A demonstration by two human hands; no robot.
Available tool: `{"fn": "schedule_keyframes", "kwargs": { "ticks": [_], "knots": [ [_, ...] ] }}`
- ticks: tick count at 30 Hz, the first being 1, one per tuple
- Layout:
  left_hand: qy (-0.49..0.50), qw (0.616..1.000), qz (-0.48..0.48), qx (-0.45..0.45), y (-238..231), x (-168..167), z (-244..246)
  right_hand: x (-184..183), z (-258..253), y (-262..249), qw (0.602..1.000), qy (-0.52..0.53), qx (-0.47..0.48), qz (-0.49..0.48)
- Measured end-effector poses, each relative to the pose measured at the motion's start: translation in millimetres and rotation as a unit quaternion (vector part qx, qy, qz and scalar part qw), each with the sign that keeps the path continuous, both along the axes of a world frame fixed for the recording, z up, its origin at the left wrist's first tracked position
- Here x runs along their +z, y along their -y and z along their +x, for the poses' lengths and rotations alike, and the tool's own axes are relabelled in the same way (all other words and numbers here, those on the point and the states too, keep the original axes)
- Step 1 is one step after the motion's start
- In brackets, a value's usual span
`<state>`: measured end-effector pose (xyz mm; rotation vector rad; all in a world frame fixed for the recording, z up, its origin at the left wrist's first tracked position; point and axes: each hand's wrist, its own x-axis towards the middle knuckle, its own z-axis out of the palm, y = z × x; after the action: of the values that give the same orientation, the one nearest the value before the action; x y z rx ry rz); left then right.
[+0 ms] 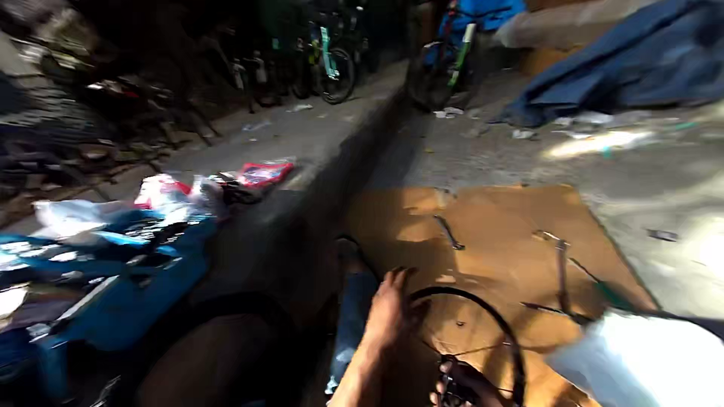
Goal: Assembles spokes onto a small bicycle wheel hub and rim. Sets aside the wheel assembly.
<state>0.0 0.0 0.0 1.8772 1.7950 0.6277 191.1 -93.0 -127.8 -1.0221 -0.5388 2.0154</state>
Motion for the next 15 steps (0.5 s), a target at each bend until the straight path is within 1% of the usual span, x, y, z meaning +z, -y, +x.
{"fn": "schedule_keyframes", "kwargs": {
  "ticks": [2, 4, 6, 8, 9, 10, 12, 13, 15],
  "knots": [
    [0.089, 0.996, 0.016, 0.006, 26, -47, 1, -31, 7, -7, 0.996, -0.028, -0.004, -0.080],
    [0.166, 0.984, -0.015, 0.057, 60, -86, 4, -55, 8, -7, 0.989, -0.040, -0.002, -0.143],
    [0.198, 0.972, -0.058, 0.113, 93, -116, 9, -80, 9, -3, 0.989, -0.026, 0.012, -0.147],
    [0.194, 0.966, -0.119, 0.126, 118, -143, 11, -106, 7, 0, 0.991, 0.014, 0.014, -0.134],
    [0.187, 0.963, -0.154, 0.120, 128, -156, 10, -113, 6, 1, 0.991, 0.026, 0.004, -0.128],
    [0.180, 0.959, -0.191, 0.110, 135, -168, 9, -108, 4, 0, 0.991, 0.036, -0.003, -0.131],
    [0.180, 0.947, -0.252, 0.085, 140, -187, 9, -97, 2, -5, 0.989, 0.045, 0.020, -0.139],
    [0.207, 0.936, -0.273, 0.076, 142, -195, 11, -91, 1, -6, 0.987, 0.058, 0.034, -0.144],
    [0.291, 0.905, -0.299, 0.081, 142, -207, 18, -90, 0, -4, 0.985, 0.090, 0.064, -0.131]
  ]
}}
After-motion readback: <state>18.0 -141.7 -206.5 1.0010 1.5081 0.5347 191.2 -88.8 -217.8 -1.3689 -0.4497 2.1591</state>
